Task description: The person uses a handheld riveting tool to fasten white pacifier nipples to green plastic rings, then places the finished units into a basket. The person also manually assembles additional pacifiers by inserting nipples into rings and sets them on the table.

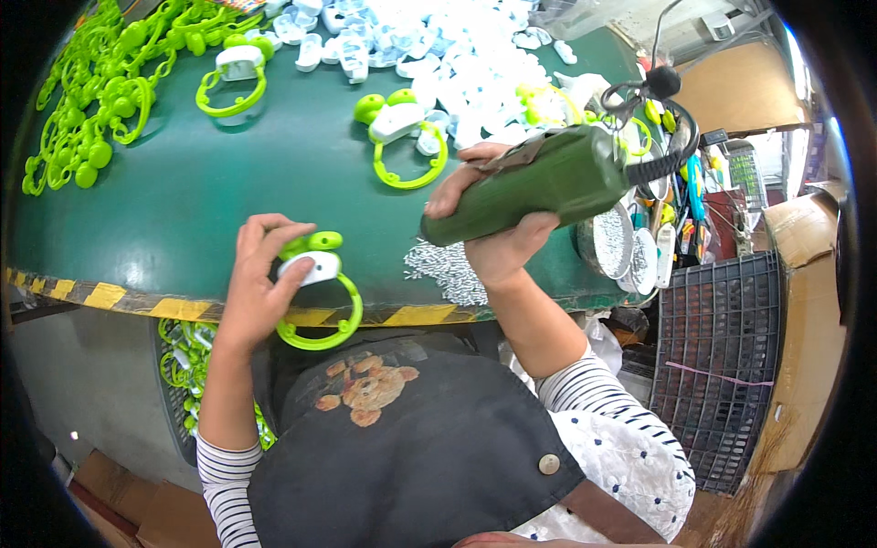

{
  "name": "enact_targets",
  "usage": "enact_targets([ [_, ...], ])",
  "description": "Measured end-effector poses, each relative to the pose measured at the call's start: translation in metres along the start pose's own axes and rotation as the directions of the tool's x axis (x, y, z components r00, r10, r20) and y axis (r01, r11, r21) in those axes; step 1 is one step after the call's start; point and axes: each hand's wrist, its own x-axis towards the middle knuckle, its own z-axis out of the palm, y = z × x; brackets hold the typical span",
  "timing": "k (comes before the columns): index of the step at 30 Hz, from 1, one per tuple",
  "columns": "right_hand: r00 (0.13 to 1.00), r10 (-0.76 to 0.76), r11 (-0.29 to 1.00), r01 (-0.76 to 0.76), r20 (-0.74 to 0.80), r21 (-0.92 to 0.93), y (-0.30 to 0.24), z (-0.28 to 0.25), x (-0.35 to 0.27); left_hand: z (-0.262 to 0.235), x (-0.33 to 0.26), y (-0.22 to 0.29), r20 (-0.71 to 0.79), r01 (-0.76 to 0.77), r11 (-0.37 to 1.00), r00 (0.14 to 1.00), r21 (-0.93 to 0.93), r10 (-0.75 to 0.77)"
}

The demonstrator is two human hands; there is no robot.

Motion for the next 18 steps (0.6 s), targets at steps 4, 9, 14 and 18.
enact_targets([
  [4,0.996,0.04,0.998,-0.043,0.081,0.034,0.001,-0.005,-0.011,0.033,0.005,0.01,-0.037,-0.056,0.998,0.998,-0.032,0.055],
  [9,0.995,0.082,0.982,-0.09,0.052,0.167,0.015,-0.004,-0.024,0.043,0.003,0.01,-0.084,-0.076,0.997,0.994,-0.002,0.075],
  [14,0.993,0.097,0.981,-0.106,0.062,0.164,0.012,-0.006,-0.017,0.051,0.0,0.016,-0.176,-0.085,0.995,0.98,0.053,0.093],
  [18,0.999,0.034,0.973,-0.033,0.003,0.229,-0.009,-0.01,-0.007,0.05,0.003,0.029,-0.214,-0.162,0.971,0.956,0.178,0.198],
])
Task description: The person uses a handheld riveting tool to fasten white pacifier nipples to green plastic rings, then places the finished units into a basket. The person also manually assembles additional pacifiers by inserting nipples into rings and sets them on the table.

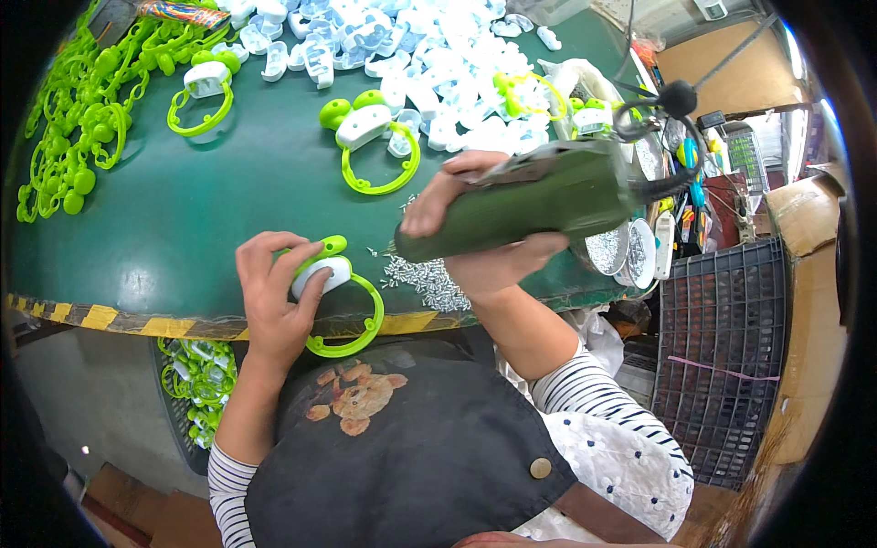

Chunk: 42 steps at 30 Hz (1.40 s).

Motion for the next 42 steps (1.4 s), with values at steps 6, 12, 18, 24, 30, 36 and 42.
enact_targets([
  [6,0.986,-0.151,0.921,0.166,-0.07,0.354,-0.009,0.01,0.008,-0.001,0.019,0.014,0.109,-0.126,0.991,0.987,0.051,0.12],
  [12,0.993,-0.09,0.917,0.114,-0.078,0.382,-0.011,0.02,0.007,0.0,0.019,0.01,0.094,-0.077,0.995,0.992,-0.062,0.082],
  [18,0.994,-0.105,0.881,0.097,-0.008,0.463,-0.009,0.026,0.008,-0.003,0.018,0.012,0.068,-0.1,0.995,0.993,-0.018,0.101],
  [24,0.99,-0.142,0.951,0.13,0.025,0.28,-0.008,0.034,0.009,-0.007,0.017,0.013,0.052,-0.117,0.992,0.992,0.052,0.114],
  [30,0.954,-0.241,0.93,0.175,0.179,0.323,-0.003,0.031,0.011,-0.008,0.016,0.012,0.028,-0.14,0.988,0.99,0.067,0.138],
  [36,0.954,-0.178,0.976,0.139,0.241,0.17,-0.006,0.036,0.006,-0.015,0.007,0.0,0.023,-0.089,0.995,0.996,-0.052,0.09],
  [42,0.944,0.222,0.974,-0.201,0.243,-0.106,-0.033,0.054,0.002,-0.019,0.004,-0.004,0.032,-0.053,0.983,0.998,-0.174,0.06],
])
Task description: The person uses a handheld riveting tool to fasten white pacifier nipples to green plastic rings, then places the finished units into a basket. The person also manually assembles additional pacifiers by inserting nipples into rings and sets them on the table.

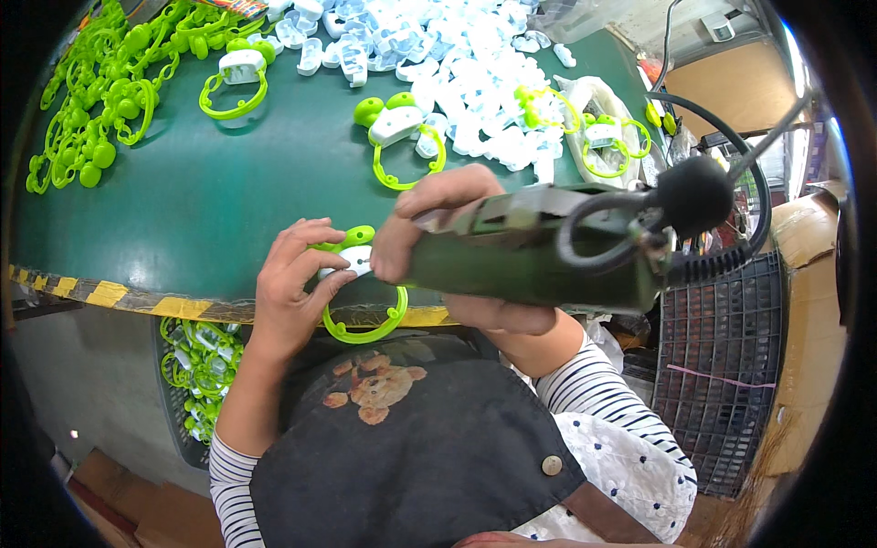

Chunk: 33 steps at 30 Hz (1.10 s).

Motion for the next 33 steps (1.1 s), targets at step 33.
enact_targets([
  [33,0.933,-0.344,0.932,0.326,0.106,0.158,0.035,0.017,0.016,0.004,-0.016,-0.014,-0.105,-0.025,0.998,0.994,0.051,0.03],
])
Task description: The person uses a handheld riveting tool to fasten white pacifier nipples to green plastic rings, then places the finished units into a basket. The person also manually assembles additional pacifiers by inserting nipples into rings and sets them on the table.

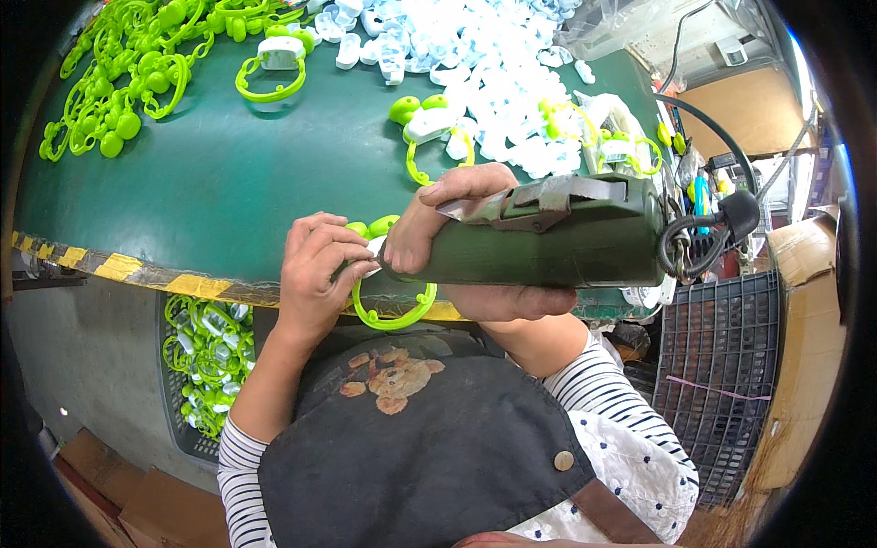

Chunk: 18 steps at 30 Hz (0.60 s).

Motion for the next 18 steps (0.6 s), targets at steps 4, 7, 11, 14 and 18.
enact_targets([
  [4,0.988,0.14,0.982,-0.147,-0.065,-0.119,-0.013,0.009,-0.002,0.002,0.0,0.006,-0.083,0.03,1.0,0.996,0.002,-0.03],
  [7,0.999,0.049,0.993,-0.048,0.007,-0.106,-0.001,0.002,-0.002,0.003,-0.007,0.004,0.003,0.148,0.985,0.989,-0.092,-0.148],
  [11,0.976,0.214,0.963,-0.208,0.022,-0.169,-0.008,0.006,0.002,0.004,-0.015,-0.004,0.081,0.149,0.986,0.986,-0.068,-0.143],
  [14,0.897,0.443,0.887,-0.435,0.016,-0.154,-0.016,0.016,0.008,0.006,-0.018,-0.011,0.065,0.128,0.989,0.99,-0.075,-0.123],
  [18,0.91,0.378,0.892,-0.309,0.172,-0.329,-0.001,0.009,0.005,0.009,-0.017,-0.012,0.087,0.214,0.966,0.975,-0.146,-0.203],
])
